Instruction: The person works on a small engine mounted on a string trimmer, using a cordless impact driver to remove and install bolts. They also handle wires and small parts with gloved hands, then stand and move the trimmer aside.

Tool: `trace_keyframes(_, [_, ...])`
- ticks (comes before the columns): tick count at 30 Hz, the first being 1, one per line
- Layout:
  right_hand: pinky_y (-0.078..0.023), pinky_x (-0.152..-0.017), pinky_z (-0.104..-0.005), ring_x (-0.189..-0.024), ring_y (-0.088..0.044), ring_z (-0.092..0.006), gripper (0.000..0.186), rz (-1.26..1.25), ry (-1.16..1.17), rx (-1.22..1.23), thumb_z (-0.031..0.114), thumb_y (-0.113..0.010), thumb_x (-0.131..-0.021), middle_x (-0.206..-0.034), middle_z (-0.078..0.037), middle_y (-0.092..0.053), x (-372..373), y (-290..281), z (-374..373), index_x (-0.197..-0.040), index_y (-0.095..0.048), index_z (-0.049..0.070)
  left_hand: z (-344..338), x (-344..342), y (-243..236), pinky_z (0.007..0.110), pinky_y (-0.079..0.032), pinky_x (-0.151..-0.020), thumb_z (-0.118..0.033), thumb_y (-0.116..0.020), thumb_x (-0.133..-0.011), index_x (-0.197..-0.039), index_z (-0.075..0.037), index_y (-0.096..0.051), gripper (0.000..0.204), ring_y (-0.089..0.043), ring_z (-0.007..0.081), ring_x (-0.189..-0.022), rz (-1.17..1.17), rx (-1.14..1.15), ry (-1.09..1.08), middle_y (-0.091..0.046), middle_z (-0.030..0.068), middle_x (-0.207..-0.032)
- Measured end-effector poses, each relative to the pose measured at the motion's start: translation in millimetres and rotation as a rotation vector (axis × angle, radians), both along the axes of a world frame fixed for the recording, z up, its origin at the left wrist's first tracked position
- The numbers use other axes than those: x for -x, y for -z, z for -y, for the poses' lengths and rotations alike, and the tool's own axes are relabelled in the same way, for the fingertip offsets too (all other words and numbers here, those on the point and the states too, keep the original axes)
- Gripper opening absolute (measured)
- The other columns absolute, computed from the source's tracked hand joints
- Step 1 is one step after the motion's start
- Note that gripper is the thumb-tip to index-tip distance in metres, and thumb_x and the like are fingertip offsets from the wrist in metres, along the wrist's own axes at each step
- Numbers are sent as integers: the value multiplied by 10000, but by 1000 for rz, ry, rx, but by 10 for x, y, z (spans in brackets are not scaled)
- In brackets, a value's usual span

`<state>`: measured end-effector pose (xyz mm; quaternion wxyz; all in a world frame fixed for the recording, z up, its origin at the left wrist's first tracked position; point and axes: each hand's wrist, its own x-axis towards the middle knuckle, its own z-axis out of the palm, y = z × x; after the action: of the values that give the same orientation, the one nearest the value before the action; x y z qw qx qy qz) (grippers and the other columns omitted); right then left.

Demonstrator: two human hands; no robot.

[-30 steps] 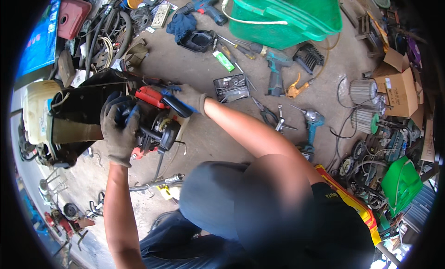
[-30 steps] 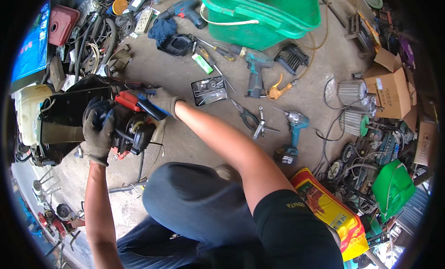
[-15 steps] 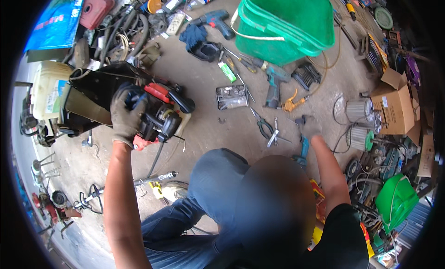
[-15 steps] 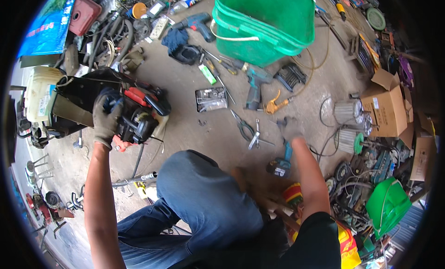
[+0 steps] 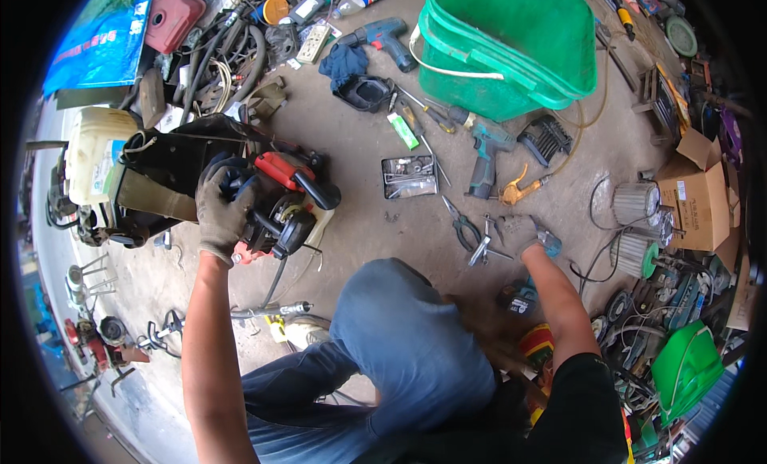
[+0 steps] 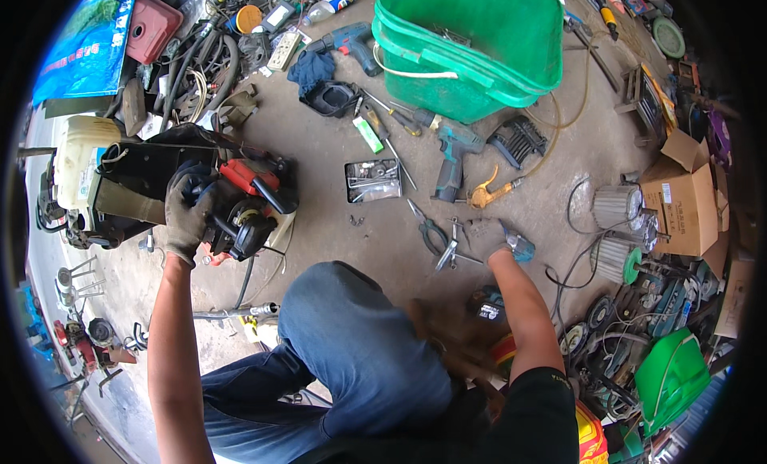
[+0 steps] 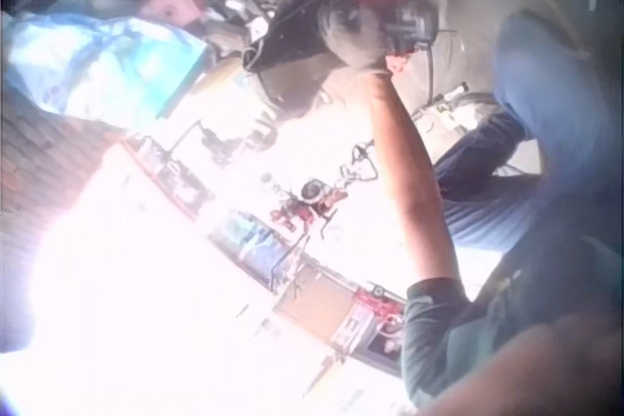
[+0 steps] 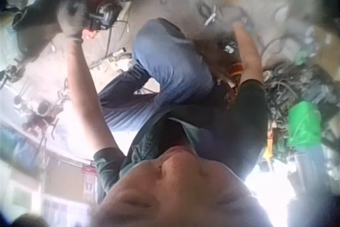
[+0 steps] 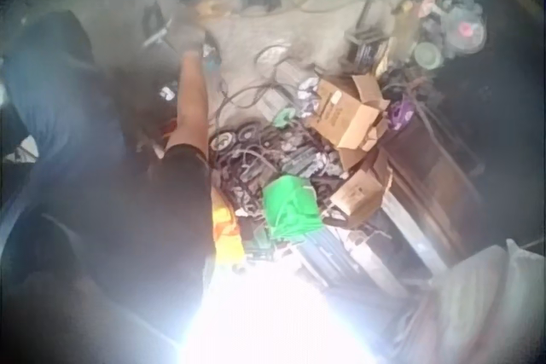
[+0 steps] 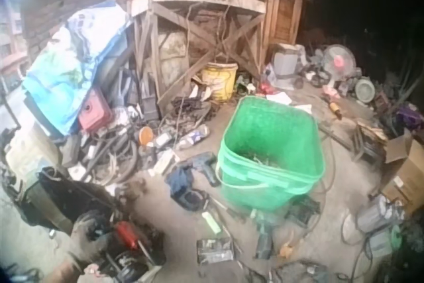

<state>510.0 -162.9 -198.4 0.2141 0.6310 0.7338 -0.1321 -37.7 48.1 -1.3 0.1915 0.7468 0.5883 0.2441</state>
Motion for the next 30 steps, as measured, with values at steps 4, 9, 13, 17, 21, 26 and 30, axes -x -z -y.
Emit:
trace_keyframes(4, [-513, -795, -454, -915, -685, -314, 352, -25, 119, -68, 394, -546, -898, -978, -154, -711, 78, -153, -41, -1014, -679, 91, 17, -60, 67, 412, -394, -1072, -155, -711, -769, -1038, -43, -718, 291, -532, 321, -1259, 15, -15, 7, -663, 150, -1181])
trace_keyframes(9, [-499, -849, -484, -966, -654, -399, 468, -450, 449, -159, 469, -588, -927, -1003, -232, -692, 767, -787, -836, -1041, -662, 22, 27, -25, -74, 420, -391, -1082, -153, -716, -760, -1018, -46, -715, 279, -532, 324, -1272, -12, 4, -17, -671, 136, -1173])
trace_keyframes(13, [-533, -766, -425, -806, -716, -309, 541, -1024, 851, -7, 513, -628, -910, -853, -197, -720, 1304, -408, -2332, -1018, -696, -13, 9, 34, -29, 427, -394, -1082, -136, -715, -754, -925, -49, -696, 193, -542, 327, -1262, -39, -70, 47, -695, 91, -1120])
trace_keyframes(17, [-519, -435, -326, -497, -643, -214, 465, -1375, 1232, 27, 477, -694, -896, -683, -118, -664, 1823, -13, -3274, -857, -674, 14, -32, -110, -33, 454, -417, -1035, -189, -744, -704, -831, -73, -712, 175, -566, 370, -1201, 19, -69, 12, -703, 84, -1053])
trace_keyframes(21, [-561, -492, -345, -540, -672, -224, 363, -1548, 1140, -58, 352, -642, -955, -706, -130, -688, 2124, 413, -3393, -865, -681, 3, -69, -124, -40, 456, -408, -1048, -179, -747, -705, -867, -73, -709, 197, -559, 371, -1212, 17, -61, 30, -705, 80, -1087])
trace_keyframes(26, [-565, -519, -325, -558, -680, -198, 278, -1431, 804, 385, 287, -690, -913, -731, -126, -713, 2439, 148, -3213, -892, -709, 10, 7, -70, -117, 461, -396, -1061, -180, -762, -697, -879, -73, -712, 216, -545, 372, -1229, -41, -42, -8, -700, 71, -1135])
trace_keyframes(30, [-546, -734, -453, -789, -697, -373, 312, -875, 701, -378, 294, -644, -811, -789, -231, -690, 1998, 126, -3459, -882, -717, -1, -11, -73, -111, 465, -388, -1068, -172, -762, -691, -895, -71, -713, 232, -535, 378, -1243, -49, -26, -12, -694, 78, -1140])
